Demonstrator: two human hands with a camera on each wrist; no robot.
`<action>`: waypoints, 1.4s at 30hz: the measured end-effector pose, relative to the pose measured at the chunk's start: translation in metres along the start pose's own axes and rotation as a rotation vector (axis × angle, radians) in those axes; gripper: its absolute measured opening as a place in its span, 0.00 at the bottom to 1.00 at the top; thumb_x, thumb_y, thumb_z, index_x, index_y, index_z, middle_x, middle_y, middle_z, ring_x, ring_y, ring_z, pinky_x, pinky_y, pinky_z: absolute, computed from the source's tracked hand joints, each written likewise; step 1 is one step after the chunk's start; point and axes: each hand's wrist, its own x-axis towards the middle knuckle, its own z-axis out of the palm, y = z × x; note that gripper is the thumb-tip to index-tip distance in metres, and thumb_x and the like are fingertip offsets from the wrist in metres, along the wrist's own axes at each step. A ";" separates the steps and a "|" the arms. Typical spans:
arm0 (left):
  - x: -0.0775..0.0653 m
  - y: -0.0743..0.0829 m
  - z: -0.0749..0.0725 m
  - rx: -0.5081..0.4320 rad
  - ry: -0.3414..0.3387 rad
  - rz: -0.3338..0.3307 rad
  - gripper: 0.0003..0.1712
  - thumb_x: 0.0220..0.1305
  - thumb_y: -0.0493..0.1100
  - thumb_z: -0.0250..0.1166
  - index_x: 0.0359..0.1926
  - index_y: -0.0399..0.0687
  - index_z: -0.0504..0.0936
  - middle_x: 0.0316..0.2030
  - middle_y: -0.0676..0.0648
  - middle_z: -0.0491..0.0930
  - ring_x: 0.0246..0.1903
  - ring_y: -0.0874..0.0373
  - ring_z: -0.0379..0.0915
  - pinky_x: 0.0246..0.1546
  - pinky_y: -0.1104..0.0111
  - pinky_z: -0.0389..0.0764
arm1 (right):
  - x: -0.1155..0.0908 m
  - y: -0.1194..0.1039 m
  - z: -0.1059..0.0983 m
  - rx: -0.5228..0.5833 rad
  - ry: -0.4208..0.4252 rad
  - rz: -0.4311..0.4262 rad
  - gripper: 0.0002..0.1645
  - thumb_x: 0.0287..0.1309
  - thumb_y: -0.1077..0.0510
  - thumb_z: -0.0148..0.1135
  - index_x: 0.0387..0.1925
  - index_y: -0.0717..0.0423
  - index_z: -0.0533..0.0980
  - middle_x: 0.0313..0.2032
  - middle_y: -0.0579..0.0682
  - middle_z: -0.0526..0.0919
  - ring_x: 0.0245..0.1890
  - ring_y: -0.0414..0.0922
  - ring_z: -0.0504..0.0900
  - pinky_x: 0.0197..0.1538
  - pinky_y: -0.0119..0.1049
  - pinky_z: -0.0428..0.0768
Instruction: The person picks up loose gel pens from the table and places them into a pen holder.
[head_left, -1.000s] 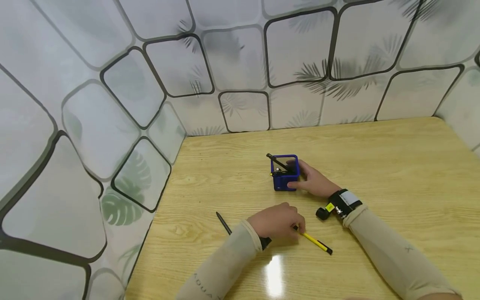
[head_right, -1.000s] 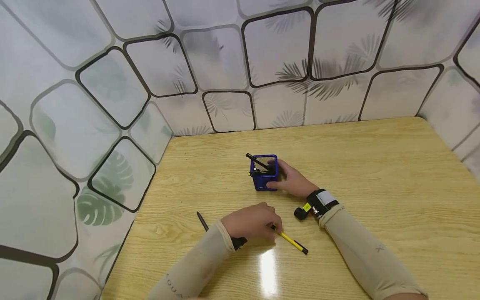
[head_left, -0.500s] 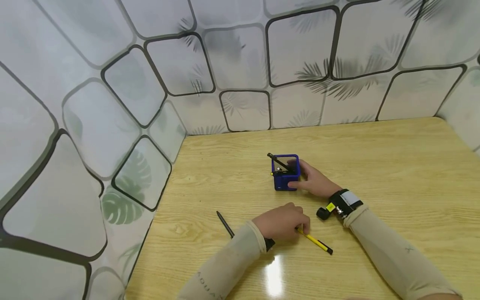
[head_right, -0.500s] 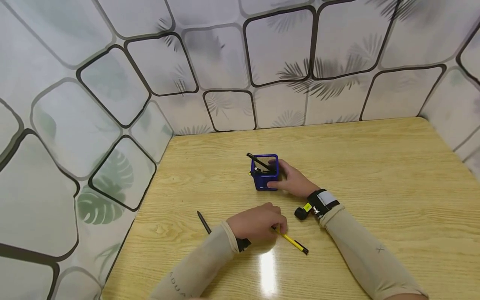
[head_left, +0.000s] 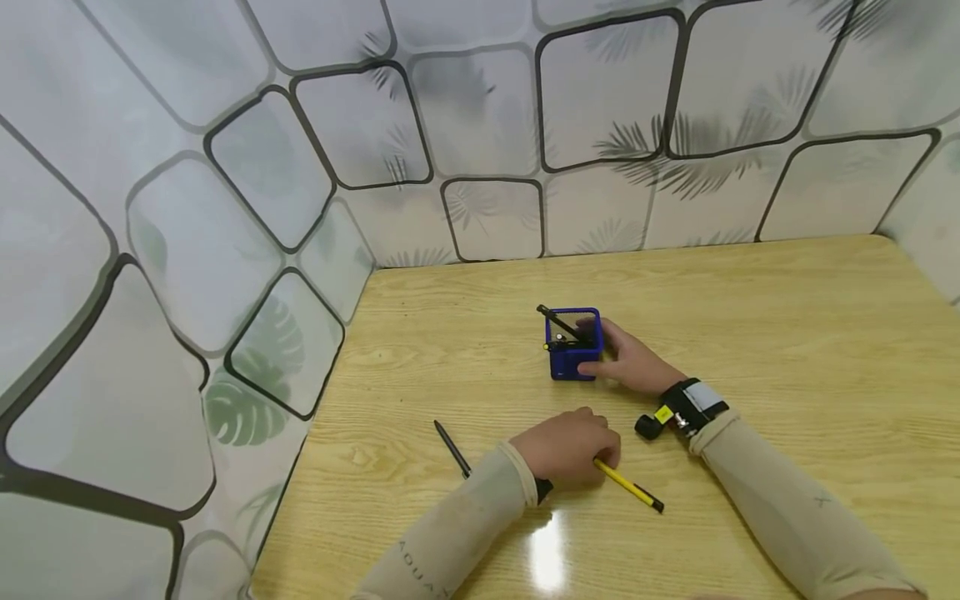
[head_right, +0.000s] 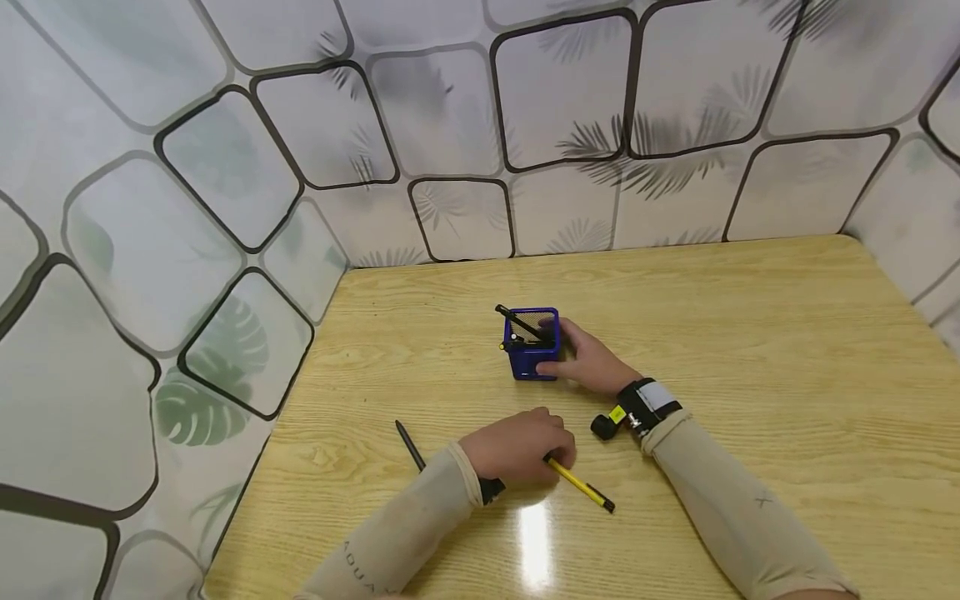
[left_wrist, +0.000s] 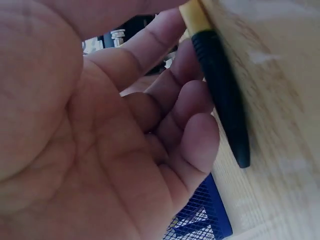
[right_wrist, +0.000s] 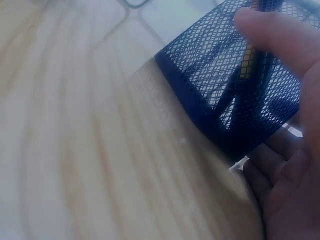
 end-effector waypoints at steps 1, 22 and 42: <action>0.000 0.000 0.000 -0.018 -0.009 0.002 0.09 0.54 0.45 0.69 0.34 0.65 0.79 0.30 0.63 0.71 0.34 0.68 0.65 0.37 0.79 0.65 | 0.000 0.000 0.000 0.001 0.002 0.000 0.49 0.54 0.48 0.69 0.71 0.50 0.54 0.68 0.51 0.61 0.69 0.51 0.57 0.68 0.54 0.54; -0.014 -0.022 -0.014 -0.243 0.038 -0.030 0.07 0.52 0.46 0.67 0.30 0.64 0.76 0.26 0.65 0.74 0.24 0.72 0.68 0.27 0.78 0.70 | 0.010 0.031 0.001 0.022 0.021 -0.024 0.49 0.51 0.44 0.69 0.70 0.45 0.56 0.67 0.46 0.62 0.69 0.48 0.58 0.68 0.54 0.55; -0.069 -0.050 -0.071 -0.543 0.842 0.056 0.07 0.62 0.50 0.64 0.33 0.56 0.76 0.25 0.56 0.72 0.21 0.62 0.65 0.21 0.69 0.69 | 0.009 0.024 0.001 0.069 -0.013 -0.025 0.48 0.53 0.48 0.69 0.71 0.48 0.54 0.65 0.49 0.64 0.67 0.50 0.61 0.67 0.55 0.54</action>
